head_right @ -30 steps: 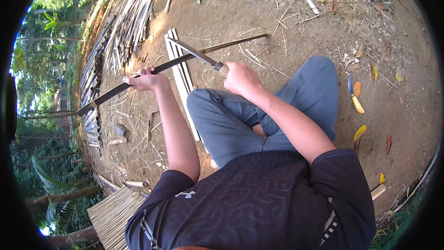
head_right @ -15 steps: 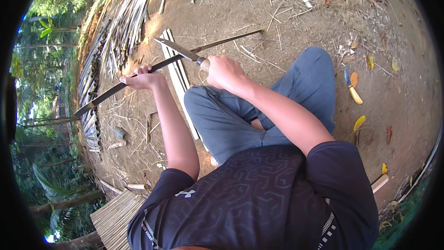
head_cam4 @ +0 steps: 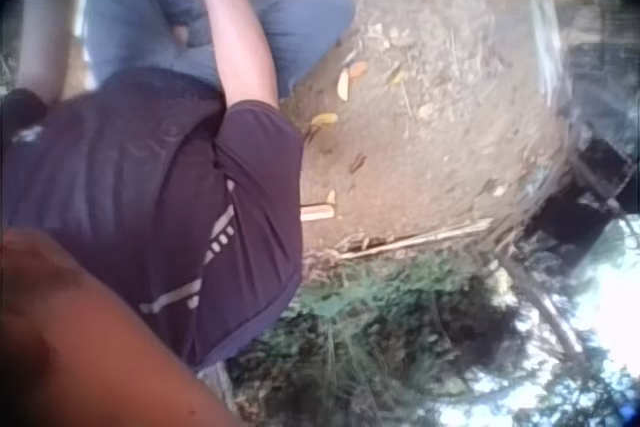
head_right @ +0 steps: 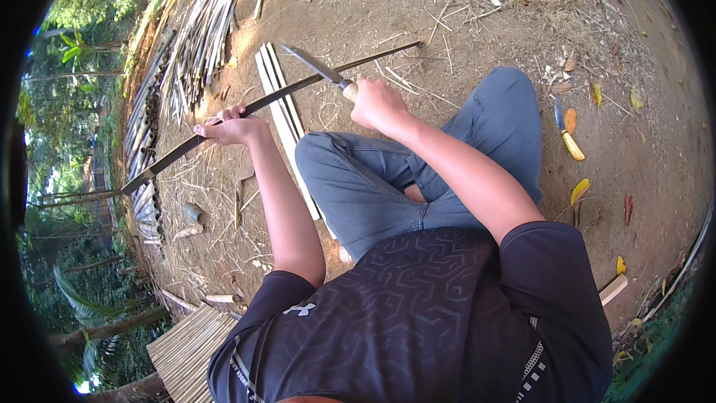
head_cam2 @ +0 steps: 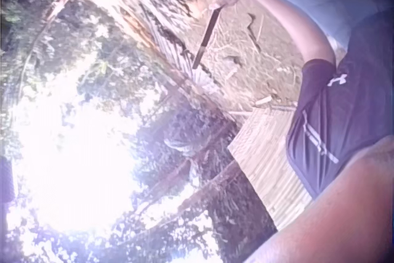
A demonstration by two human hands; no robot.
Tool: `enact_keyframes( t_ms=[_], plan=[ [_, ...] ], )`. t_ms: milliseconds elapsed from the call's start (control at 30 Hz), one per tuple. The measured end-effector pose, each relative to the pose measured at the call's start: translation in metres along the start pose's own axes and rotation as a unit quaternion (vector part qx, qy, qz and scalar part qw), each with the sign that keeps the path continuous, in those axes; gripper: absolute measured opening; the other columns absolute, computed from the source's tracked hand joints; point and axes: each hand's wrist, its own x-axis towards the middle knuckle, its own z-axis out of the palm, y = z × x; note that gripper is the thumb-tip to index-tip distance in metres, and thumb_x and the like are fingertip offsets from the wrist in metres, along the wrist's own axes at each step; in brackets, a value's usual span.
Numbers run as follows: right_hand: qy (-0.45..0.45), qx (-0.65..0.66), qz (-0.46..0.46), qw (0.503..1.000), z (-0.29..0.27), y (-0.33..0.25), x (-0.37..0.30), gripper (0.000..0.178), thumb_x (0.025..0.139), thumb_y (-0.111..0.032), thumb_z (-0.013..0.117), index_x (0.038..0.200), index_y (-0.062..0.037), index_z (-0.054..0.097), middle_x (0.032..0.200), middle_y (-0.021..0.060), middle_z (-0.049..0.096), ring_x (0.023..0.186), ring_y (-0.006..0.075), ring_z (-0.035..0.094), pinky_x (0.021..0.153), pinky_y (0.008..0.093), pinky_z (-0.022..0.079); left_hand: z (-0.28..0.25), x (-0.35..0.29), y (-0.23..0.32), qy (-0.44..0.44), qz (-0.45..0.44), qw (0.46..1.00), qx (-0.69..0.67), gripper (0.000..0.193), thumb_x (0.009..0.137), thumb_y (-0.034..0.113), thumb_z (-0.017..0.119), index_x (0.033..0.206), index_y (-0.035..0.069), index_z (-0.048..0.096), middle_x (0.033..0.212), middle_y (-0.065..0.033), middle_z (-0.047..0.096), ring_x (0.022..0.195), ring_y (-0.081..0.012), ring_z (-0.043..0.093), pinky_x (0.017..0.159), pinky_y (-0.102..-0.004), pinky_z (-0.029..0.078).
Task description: The person shaves a strip of bamboo using a knife while sitting on the ground, turning the strip over and checking the thickness.
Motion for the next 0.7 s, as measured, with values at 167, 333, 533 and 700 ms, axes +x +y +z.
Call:
enact_keyframes(
  t_ms=[167,333,533,700],
  plan=[
    [0.025,0.004,-0.025,0.999,0.013,0.015,-0.006,0.022,0.083,-0.009,0.06,0.103,0.0,0.06,0.082,0.018,0.069,0.074,0.0332,0.07,0.066,0.0465,0.055,0.003,-0.003,0.0,0.008,-0.002,1.0,0.018,0.065,0.1,0.056,0.045,0.137,0.005,0.03,0.062,0.0031,0.03,0.05,-0.0114,0.03,0.044,-0.0275,0.03],
    [0.017,-0.003,0.003,1.0,0.007,0.006,-0.005,0.02,0.087,-0.01,0.057,0.103,0.0022,0.06,0.077,0.0179,0.068,0.069,0.0326,0.069,0.06,0.0446,0.055,-0.003,0.0,0.001,0.017,-0.004,1.0,0.021,0.077,0.097,0.058,0.051,0.145,0.006,0.022,0.072,-0.0032,0.038,0.055,-0.0139,0.039,0.045,-0.0286,0.034],
    [0.048,-0.027,0.027,0.998,0.012,0.044,0.014,0.026,0.082,-0.009,0.06,0.105,0.0017,0.061,0.085,0.0203,0.07,0.08,0.0358,0.071,0.07,0.0466,0.057,-0.002,-0.003,-0.003,0.039,0.014,0.999,0.024,0.076,0.096,0.055,0.055,0.143,0.004,0.026,0.071,-0.0034,0.039,0.054,-0.0138,0.039,0.044,-0.0297,0.035],
    [0.064,-0.043,0.032,0.997,0.009,0.065,0.023,0.026,0.081,-0.01,0.06,0.105,-0.0015,0.062,0.094,0.0233,0.07,0.091,0.0397,0.069,0.079,0.0493,0.055,0.002,0.003,-0.004,0.048,0.012,0.999,0.021,0.073,0.097,0.054,0.055,0.145,0.007,0.025,0.068,-0.0015,0.035,0.053,-0.0127,0.035,0.045,-0.029,0.032]
  ],
)
